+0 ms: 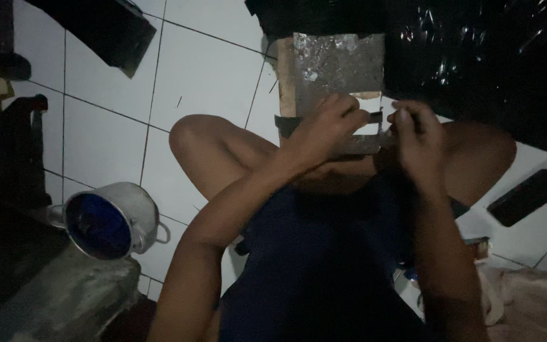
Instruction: The person sits on the floor and uses a knife to cut a long strip of black material into smaller pieces on a small wooden board. The person repeatedly cuts the material and places the cut pieces aside.
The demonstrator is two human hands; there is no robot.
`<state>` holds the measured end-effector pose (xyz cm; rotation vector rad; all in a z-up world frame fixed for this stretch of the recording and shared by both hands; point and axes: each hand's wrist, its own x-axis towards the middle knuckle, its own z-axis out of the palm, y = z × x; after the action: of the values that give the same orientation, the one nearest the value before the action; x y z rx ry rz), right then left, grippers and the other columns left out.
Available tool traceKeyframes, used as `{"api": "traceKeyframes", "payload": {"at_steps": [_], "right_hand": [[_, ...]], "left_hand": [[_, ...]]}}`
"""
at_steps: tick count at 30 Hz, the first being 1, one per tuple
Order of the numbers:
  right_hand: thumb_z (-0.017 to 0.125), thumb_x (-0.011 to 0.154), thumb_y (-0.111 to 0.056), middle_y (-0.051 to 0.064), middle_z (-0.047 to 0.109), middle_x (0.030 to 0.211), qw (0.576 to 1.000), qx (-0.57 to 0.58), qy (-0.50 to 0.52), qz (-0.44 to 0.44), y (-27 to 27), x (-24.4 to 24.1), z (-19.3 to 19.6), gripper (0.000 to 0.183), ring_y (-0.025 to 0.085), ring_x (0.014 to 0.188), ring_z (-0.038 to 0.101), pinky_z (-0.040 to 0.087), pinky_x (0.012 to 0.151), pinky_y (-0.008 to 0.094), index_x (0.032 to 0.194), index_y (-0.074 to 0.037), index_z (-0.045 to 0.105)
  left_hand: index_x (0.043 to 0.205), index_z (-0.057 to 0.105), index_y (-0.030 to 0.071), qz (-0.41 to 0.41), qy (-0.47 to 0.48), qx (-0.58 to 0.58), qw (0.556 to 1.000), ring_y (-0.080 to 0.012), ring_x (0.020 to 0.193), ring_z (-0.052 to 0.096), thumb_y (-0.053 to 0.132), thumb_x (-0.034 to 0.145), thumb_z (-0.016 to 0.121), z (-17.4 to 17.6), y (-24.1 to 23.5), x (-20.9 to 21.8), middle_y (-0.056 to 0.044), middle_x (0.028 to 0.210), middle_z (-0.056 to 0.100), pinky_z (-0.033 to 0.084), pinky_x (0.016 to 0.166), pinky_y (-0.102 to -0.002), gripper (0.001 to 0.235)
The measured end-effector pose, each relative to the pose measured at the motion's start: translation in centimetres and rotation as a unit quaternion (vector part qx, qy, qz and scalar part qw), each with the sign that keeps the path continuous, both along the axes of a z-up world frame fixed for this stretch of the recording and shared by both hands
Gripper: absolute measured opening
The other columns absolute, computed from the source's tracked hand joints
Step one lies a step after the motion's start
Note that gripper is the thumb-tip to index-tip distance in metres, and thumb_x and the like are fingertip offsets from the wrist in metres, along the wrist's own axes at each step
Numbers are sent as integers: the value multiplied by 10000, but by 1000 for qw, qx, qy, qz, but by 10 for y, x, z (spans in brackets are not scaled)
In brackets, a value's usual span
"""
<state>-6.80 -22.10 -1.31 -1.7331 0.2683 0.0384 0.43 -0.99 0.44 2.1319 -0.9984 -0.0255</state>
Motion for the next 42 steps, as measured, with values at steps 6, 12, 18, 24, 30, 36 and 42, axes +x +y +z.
{"api": "traceKeyframes", "payload": {"at_steps": [6, 12, 18, 24, 30, 36, 42], "right_hand": [[567, 1140, -218, 9, 597, 943, 993, -8, 25, -117, 33, 4, -30, 196, 98, 873, 529, 476, 793, 279, 1055, -42, 586], [572, 1123, -202, 2, 605, 909, 990, 36, 34, -131, 30, 12, -45, 190, 85, 838, 536, 468, 758, 268, 1016, -45, 581], [566, 1117, -236, -4, 582, 821, 980, 45, 129, -143, 23, 16, -52, 236, 73, 725, 509, 447, 646, 264, 969, -53, 581], [569, 1125, -241, 1, 567, 780, 971, 126, 122, -160, 20, 21, -46, 238, 67, 635, 492, 417, 541, 250, 974, -56, 559], [559, 1096, -241, 23, 584, 717, 965, 102, 165, -177, 14, 30, -49, 219, 87, 549, 523, 429, 466, 264, 997, -45, 562], [572, 1102, -239, 34, 590, 723, 956, 114, 183, -198, 2, 32, -77, 223, 94, 558, 537, 440, 481, 267, 1020, -31, 572], [555, 1121, -205, 34, 617, 761, 962, 61, 171, -204, -7, 30, -113, 193, 89, 608, 574, 483, 535, 255, 1039, -37, 602]], "left_hand": [[1087, 699, 69, 6, 30, 38, 999, -266, 942, 599, 61, 888, 669, 2, -20, 0, -82, 989, 613, 510, 812, -392, 202], [1114, 709, 93, -6, 52, 48, 997, -273, 985, 594, 86, 885, 684, 3, -5, 5, -76, 1051, 628, 506, 818, -386, 230], [1138, 725, 89, -5, 56, 40, 998, -233, 956, 601, 80, 945, 687, 0, 1, 5, -55, 1039, 634, 502, 825, -370, 197], [1121, 727, 93, -4, 48, 20, 999, -228, 990, 620, 100, 944, 705, 1, 0, 6, -50, 1047, 639, 506, 866, -378, 178], [1127, 726, 94, -13, 40, 34, 999, -220, 997, 625, 68, 949, 683, 1, -3, 8, -51, 1080, 641, 505, 871, -372, 185], [1138, 735, 104, -7, 41, 29, 999, -209, 984, 624, 81, 945, 699, -1, -3, 6, -30, 1065, 639, 497, 857, -380, 198], [1152, 734, 107, -10, 10, 19, 1000, -182, 941, 615, 89, 964, 707, -7, -8, 6, -21, 1047, 636, 491, 826, -363, 191]]}}
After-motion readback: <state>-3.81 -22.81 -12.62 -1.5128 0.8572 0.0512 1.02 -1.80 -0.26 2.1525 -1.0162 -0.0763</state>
